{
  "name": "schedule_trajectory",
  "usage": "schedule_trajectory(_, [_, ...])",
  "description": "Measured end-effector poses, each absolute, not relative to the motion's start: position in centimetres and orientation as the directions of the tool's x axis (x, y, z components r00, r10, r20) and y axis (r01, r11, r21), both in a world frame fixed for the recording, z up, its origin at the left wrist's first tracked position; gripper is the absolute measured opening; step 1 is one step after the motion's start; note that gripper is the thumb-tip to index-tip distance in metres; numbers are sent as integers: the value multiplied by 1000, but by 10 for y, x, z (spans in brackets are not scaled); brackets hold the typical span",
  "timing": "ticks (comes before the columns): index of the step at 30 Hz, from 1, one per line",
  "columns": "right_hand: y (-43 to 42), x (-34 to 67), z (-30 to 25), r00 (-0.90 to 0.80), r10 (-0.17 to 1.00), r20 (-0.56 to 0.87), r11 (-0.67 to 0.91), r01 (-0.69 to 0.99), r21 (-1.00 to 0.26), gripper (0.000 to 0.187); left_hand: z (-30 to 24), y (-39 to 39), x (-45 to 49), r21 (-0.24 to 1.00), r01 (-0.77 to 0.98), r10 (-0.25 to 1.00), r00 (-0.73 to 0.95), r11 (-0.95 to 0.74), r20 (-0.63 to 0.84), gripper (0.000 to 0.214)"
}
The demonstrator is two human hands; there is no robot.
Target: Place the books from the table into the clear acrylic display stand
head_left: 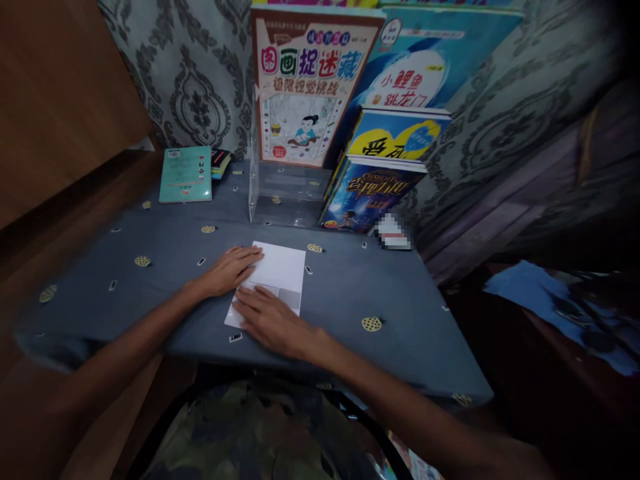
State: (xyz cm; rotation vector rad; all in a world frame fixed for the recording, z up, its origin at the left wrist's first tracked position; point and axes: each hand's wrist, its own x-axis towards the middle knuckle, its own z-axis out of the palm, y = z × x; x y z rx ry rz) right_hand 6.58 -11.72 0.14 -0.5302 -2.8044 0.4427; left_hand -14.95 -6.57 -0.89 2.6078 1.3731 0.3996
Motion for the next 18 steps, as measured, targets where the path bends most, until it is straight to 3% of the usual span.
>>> schedule_trajectory(6, [-147,87,3,-925,315,211,875,197,-442,39,-13,-68,-150,269,785,830,530,-558,174,45])
schedule_trajectory(11, [-149,124,3,-866,466,178,829,357,-431,61,-12,-75,-147,240,795,830,523,-557,192,45])
schedule_trajectory(14, [-158,142,2,-882,443,160,841,347,-415,74,-8,-94,-141,215,796,824,536,-566,181,44])
schedule_trajectory(18, [-174,160,-5,-904,380,198,885,293,-362,54,-2,-127,-139,211,768,796,589,-605,138,48])
